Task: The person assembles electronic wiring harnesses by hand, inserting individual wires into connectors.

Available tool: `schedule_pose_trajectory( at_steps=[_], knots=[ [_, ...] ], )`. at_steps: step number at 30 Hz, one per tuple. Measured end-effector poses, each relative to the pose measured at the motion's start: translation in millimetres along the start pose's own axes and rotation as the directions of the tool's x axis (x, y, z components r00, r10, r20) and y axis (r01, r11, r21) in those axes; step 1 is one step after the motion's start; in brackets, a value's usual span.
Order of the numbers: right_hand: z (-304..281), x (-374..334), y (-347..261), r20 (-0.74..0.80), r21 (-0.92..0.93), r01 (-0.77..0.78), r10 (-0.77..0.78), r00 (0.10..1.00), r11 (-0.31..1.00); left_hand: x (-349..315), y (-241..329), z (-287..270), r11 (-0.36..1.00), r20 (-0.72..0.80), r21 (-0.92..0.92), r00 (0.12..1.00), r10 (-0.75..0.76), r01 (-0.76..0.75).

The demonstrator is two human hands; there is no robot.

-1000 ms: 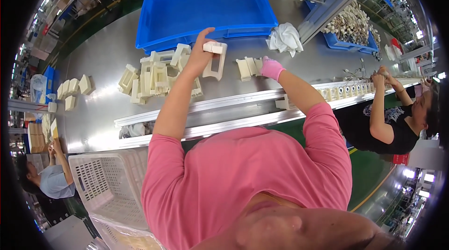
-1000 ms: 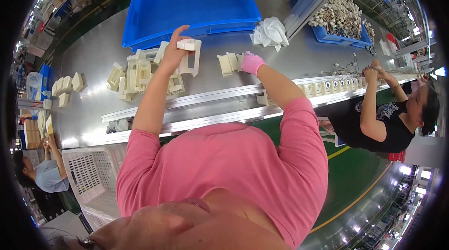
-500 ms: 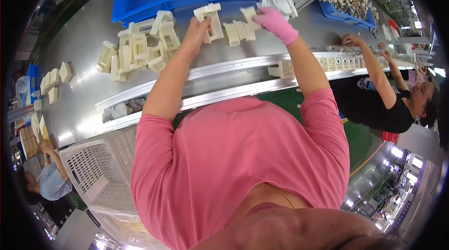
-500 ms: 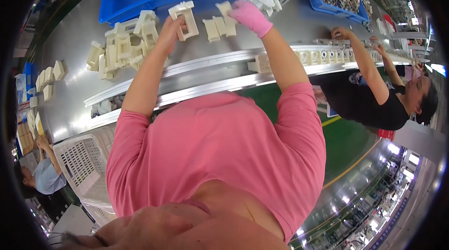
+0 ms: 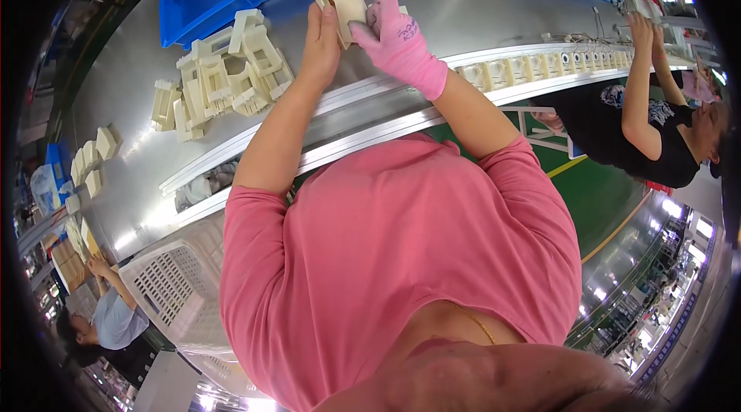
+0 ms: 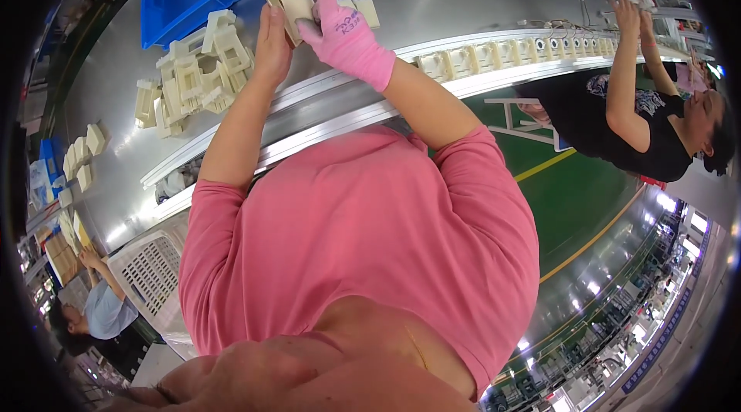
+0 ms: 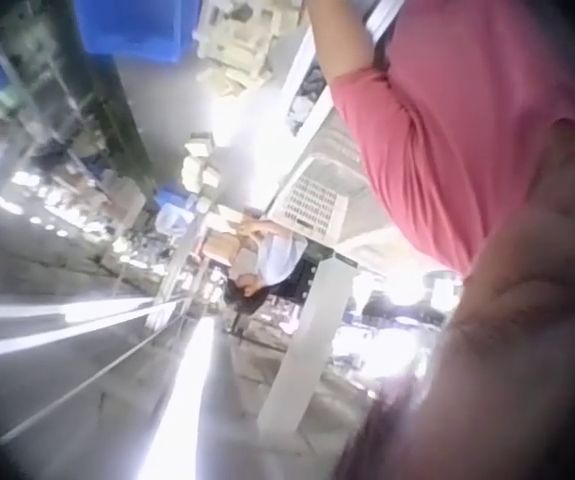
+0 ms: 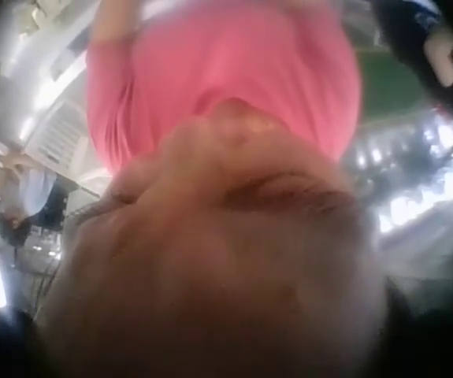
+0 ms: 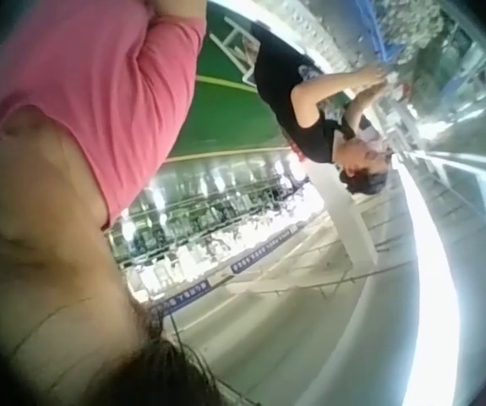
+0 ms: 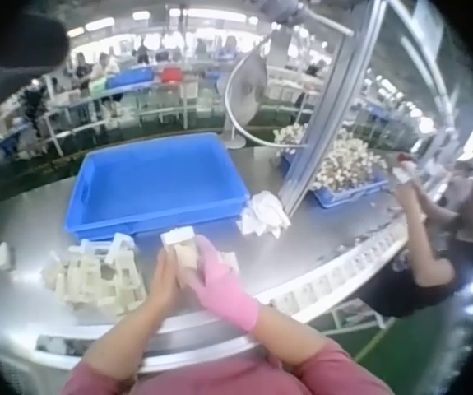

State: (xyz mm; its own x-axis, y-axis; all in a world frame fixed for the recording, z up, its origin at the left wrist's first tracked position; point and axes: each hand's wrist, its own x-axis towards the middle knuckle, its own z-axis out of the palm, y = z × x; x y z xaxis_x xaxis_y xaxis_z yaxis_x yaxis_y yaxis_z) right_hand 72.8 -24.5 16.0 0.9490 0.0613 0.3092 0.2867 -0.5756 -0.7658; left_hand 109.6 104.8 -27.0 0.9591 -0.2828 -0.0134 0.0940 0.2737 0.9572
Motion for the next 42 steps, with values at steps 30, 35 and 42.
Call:
schedule_pose_trajectory(
  at_steps=[30,35,42],
  knots=[
    [-74.6,-5.0,-25.3,0.572,-0.003,-0.151,0.125,0.811,0.989,9.1,40.9,-34.9,0.895,0.504,0.444,0.815,-0.286,0.039],
    [-80.7,-30.6,-11.2,0.423,-0.388,-0.223,0.388,0.819,0.894,26.2,49.7,-116.9,0.239,0.283,0.926,0.956,0.074,-0.292],
    [-66.4,-59.2,34.1,0.455,-0.664,0.166,0.218,0.863,0.729,35.6,6.2,-154.9,-0.454,0.219,0.877,0.972,0.087,-0.157]
  ],
)
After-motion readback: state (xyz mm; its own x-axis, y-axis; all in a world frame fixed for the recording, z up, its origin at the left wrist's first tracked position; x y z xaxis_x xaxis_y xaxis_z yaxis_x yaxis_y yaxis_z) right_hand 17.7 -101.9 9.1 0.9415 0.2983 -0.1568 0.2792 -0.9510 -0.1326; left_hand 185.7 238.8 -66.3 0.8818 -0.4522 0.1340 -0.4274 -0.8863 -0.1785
